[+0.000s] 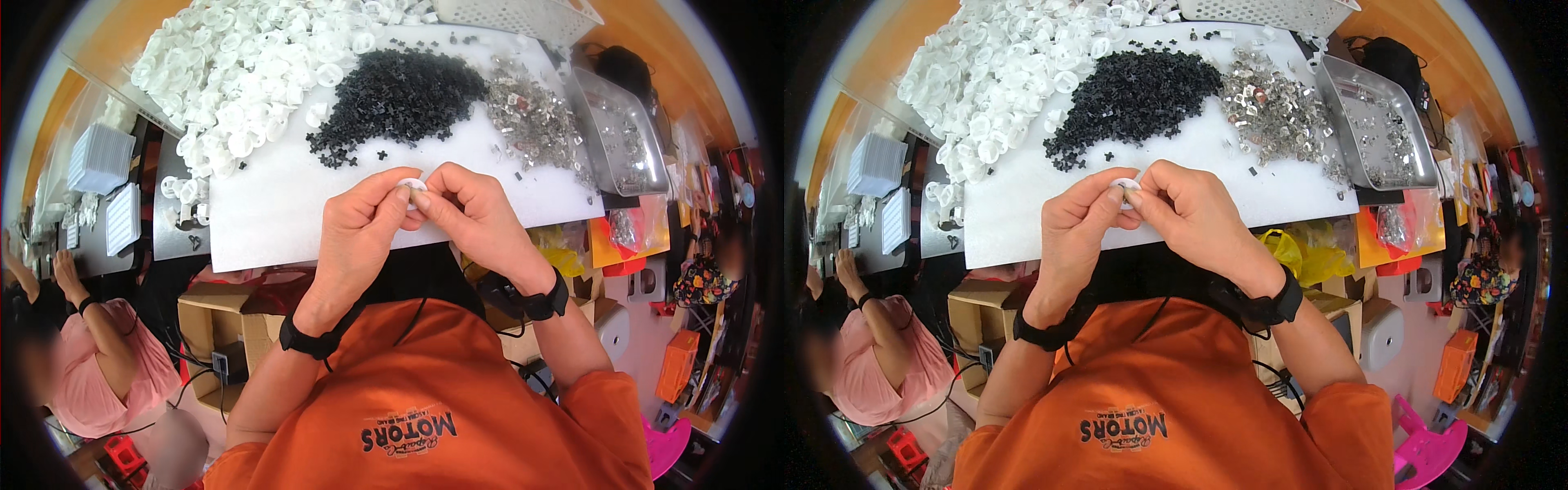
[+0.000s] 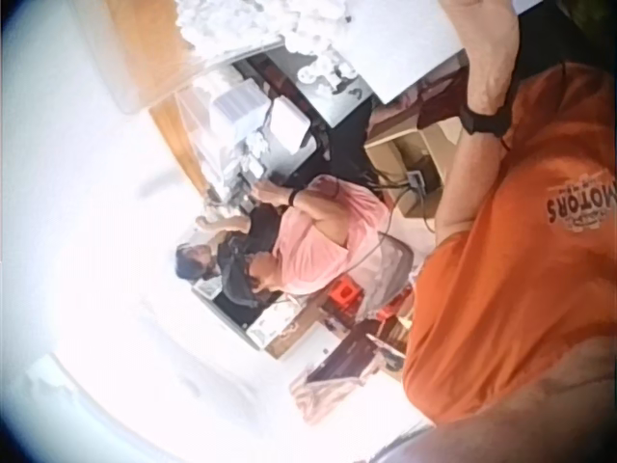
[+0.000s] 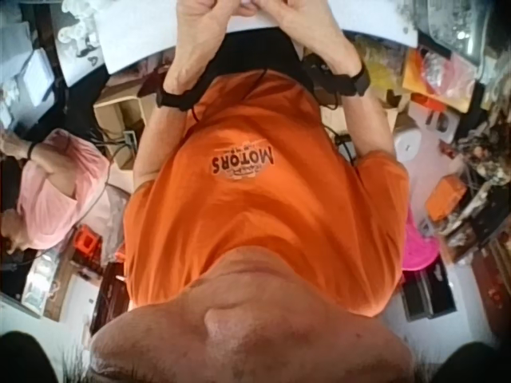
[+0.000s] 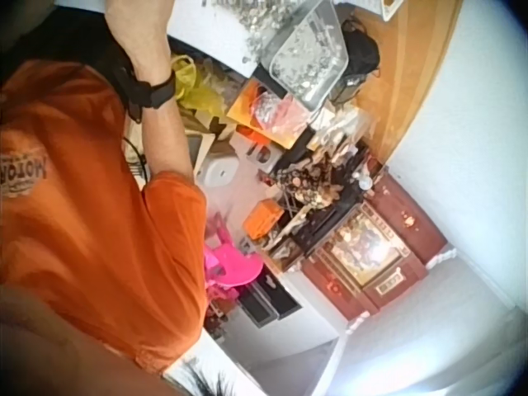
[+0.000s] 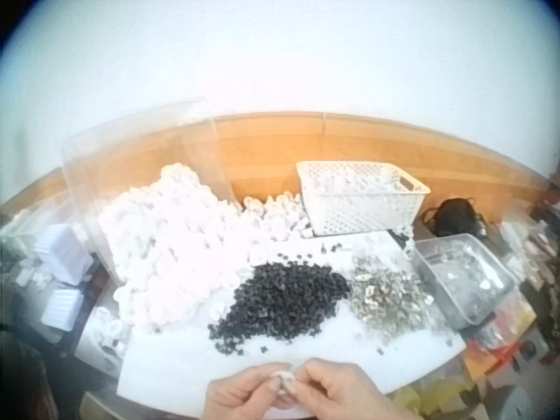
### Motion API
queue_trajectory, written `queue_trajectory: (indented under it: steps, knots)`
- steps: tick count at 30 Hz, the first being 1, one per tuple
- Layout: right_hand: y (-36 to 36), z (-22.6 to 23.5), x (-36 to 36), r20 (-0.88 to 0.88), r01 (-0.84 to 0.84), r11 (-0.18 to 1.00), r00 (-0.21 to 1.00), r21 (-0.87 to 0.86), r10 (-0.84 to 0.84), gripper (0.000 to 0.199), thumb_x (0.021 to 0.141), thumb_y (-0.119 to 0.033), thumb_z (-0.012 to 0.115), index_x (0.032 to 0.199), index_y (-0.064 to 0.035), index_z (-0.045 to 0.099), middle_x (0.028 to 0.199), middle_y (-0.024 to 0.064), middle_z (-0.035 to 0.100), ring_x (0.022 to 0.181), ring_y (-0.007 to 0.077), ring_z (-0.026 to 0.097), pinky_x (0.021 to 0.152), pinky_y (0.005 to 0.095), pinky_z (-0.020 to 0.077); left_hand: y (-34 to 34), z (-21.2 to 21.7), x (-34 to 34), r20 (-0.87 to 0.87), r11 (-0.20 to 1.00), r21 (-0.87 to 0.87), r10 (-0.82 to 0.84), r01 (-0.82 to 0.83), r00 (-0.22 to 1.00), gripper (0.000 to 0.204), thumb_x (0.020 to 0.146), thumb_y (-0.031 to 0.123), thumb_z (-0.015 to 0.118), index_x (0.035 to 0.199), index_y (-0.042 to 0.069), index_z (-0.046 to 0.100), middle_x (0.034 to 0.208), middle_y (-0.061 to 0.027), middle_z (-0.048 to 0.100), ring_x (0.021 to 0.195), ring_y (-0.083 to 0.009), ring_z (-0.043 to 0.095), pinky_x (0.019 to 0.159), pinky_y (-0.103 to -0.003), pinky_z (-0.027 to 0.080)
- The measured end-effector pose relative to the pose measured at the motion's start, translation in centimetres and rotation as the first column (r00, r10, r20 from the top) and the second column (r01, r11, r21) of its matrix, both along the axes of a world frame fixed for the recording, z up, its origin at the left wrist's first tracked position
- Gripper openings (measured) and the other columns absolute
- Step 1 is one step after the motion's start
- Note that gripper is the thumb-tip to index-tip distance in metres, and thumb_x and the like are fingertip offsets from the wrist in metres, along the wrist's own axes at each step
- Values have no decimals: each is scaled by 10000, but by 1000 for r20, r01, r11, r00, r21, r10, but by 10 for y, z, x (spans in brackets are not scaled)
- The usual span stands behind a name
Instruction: Manually assembling small plastic caps with black components and metal rings.
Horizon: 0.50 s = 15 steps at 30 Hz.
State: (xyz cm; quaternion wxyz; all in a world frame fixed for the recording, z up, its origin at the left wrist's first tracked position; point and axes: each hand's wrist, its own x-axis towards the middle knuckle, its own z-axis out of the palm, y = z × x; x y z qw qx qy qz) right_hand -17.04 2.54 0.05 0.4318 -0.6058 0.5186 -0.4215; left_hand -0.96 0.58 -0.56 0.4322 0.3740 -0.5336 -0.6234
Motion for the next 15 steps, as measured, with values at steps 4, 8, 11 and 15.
queue_trajectory:
  steps: [4,8,11,15]
  knots:
    - [-2,-3,0,-24,-13,998,1000,-61,12,188,888,-150,590,766,-14,547,553,39,494,486,99,421,453,266,348,-1,0,1,57,1000,-26,-6,7,998,244,937,68,491,1129,-20,614,911,-78,663,752,-101,635,696,-237,533]
    - [-2,-5,1,-2,-10,997,1000,-78,10,186,887,-144,587,760,-16,545,552,38,493,481,101,422,449,268,347,-2,0,2,51,999,-27,-21,22,998,245,937,70,490,1127,-25,613,910,-83,663,762,-107,640,704,-241,537]
    - [-2,-2,1,-26,-12,998,1000,-55,11,177,891,-144,584,774,-14,550,549,31,487,487,90,414,449,264,344,-2,0,3,53,999,-10,-29,30,998,246,939,71,487,1123,-33,613,913,-87,662,767,-112,642,706,-247,540]
    - [0,-2,-2,64,-45,999,997,8,44,166,904,-138,575,801,-10,562,582,-9,499,535,54,406,466,244,340,-1,1,4,-25,999,36,-16,17,1000,245,913,24,488,1115,-29,616,883,-73,667,753,-108,639,710,-243,531]
